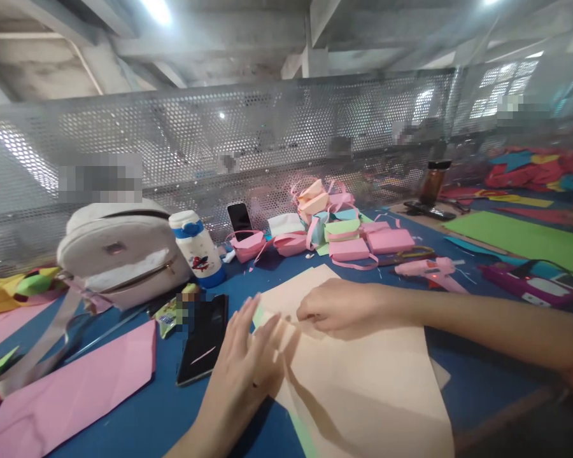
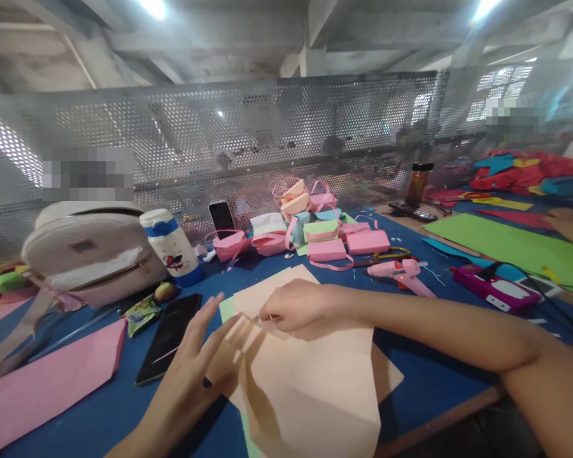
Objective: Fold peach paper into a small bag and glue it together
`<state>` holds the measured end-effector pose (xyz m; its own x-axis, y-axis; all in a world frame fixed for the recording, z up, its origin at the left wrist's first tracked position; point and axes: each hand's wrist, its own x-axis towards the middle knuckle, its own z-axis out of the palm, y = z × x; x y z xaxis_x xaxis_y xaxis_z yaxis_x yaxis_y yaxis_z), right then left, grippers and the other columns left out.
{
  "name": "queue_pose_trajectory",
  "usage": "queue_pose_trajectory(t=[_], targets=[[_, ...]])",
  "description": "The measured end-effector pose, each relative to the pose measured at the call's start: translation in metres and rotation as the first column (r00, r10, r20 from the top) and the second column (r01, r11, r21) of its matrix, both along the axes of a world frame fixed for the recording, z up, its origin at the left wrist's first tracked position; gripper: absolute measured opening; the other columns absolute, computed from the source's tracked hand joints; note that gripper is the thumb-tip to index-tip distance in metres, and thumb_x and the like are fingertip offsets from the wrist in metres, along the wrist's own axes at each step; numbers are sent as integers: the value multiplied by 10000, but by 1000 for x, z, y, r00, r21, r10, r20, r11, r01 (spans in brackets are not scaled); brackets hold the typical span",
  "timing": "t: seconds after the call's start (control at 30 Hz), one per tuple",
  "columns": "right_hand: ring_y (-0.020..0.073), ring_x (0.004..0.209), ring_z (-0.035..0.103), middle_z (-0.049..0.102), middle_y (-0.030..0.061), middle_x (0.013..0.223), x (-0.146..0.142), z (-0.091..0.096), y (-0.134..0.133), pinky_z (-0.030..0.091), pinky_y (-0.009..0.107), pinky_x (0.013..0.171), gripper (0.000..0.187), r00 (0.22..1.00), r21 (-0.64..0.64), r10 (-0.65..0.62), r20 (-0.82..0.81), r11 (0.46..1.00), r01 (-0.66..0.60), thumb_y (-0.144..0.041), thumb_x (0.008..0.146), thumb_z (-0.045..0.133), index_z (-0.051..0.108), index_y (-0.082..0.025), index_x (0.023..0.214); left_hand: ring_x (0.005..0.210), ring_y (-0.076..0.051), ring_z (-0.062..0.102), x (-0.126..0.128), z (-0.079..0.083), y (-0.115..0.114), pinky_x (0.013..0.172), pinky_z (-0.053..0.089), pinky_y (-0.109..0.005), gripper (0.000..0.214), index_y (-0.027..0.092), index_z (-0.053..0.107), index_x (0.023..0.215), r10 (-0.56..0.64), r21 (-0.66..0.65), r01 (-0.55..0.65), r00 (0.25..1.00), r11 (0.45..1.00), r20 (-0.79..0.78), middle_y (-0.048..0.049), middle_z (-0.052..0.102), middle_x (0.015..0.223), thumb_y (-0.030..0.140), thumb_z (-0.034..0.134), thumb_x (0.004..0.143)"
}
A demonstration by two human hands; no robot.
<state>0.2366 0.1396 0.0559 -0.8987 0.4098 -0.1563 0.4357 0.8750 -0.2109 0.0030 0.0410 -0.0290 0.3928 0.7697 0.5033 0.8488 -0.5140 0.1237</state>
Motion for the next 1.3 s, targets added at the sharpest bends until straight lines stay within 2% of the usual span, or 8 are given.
queue_pose_trajectory(t=[0.17, 0.33, 0.57, 0.67, 0.8, 1.0, 1.13, 1.3], targets=[[156, 645, 568, 703, 11, 789, -9, -4, -2, 289, 254, 554, 169, 1000, -111, -1, 5, 994, 2, -249, 887, 542, 690, -219, 812, 1409, -302, 413, -5, -3, 11, 1181, 254, -551, 660, 255, 381, 1497, -166, -67, 159, 979, 985, -117, -115, 418, 1542, 130, 534, 867], [159, 675, 603, 725, 6, 840, -20, 0, 2, 290, 257, 545, 117, 991, -105, 4, 136, 994, 10, -227, 817, 630, 723, -236, 889, 1346, -261, 505, -6, -4, 11, 1171, 316, -516, 471, 284, 536, 1388, -216, -190, 191, 969, 963, -120, -64, 555, 1442, 189, 525, 927], [228, 631, 644, 732, 91, 761, -37, 0, 1, 331, 300, 526, 96, 925, 123, 51, 377, 987, -105, -187, 728, 669, 742, -180, 790, 1315, -218, 540, -8, -7, 9, 1171, 349, -409, 562, 312, 412, 1478, -256, -243, 238, 966, 940, -44, -36, 544, 1452, 169, 505, 943], [242, 646, 659, 726, 106, 732, -45, 7, -5, 354, 309, 523, 96, 903, 136, 33, 429, 986, -101, -119, 695, 657, 729, -154, 747, 1309, -206, 545, -7, -8, 9, 1156, 367, -409, 640, 301, 318, 1520, -258, -225, 243, 965, 944, -43, -37, 544, 1452, 134, 498, 929], [278, 727, 676, 739, 114, 813, -53, 13, -4, 383, 318, 518, 218, 846, 85, 36, 533, 992, -95, -145, 679, 680, 741, -130, 888, 1291, -198, 563, -5, -6, 9, 1128, 407, -422, 628, 277, 275, 1528, -256, -186, 240, 965, 953, -63, -45, 567, 1430, 152, 487, 950], [267, 690, 681, 739, 115, 821, -47, 4, 2, 399, 318, 515, 217, 855, 69, 55, 515, 992, -105, -202, 719, 639, 751, -129, 889, 1283, -199, 571, -6, -8, 8, 1099, 447, -427, 576, 227, 289, 1509, -251, -158, 232, 961, 960, -117, -67, 577, 1419, 169, 467, 965], [280, 705, 692, 741, 127, 812, -52, 11, -7, 409, 319, 508, 197, 808, 62, 15, 589, 996, -63, -187, 715, 667, 750, -104, 874, 1303, -198, 552, -6, -13, 8, 1102, 449, -437, 536, 198, 315, 1489, -241, -127, 224, 959, 966, -147, -79, 569, 1426, 155, 442, 970], [309, 872, 707, 752, 145, 937, -55, 16, -19, 430, 313, 577, 209, 849, 183, -50, 526, 982, -56, -112, 754, 674, 734, -119, 954, 1261, -228, 592, -1, -10, 4, 1072, 488, -460, 456, 163, 412, 1435, -199, -68, 189, 957, 980, -209, -108, 603, 1387, 209, 452, 983]])
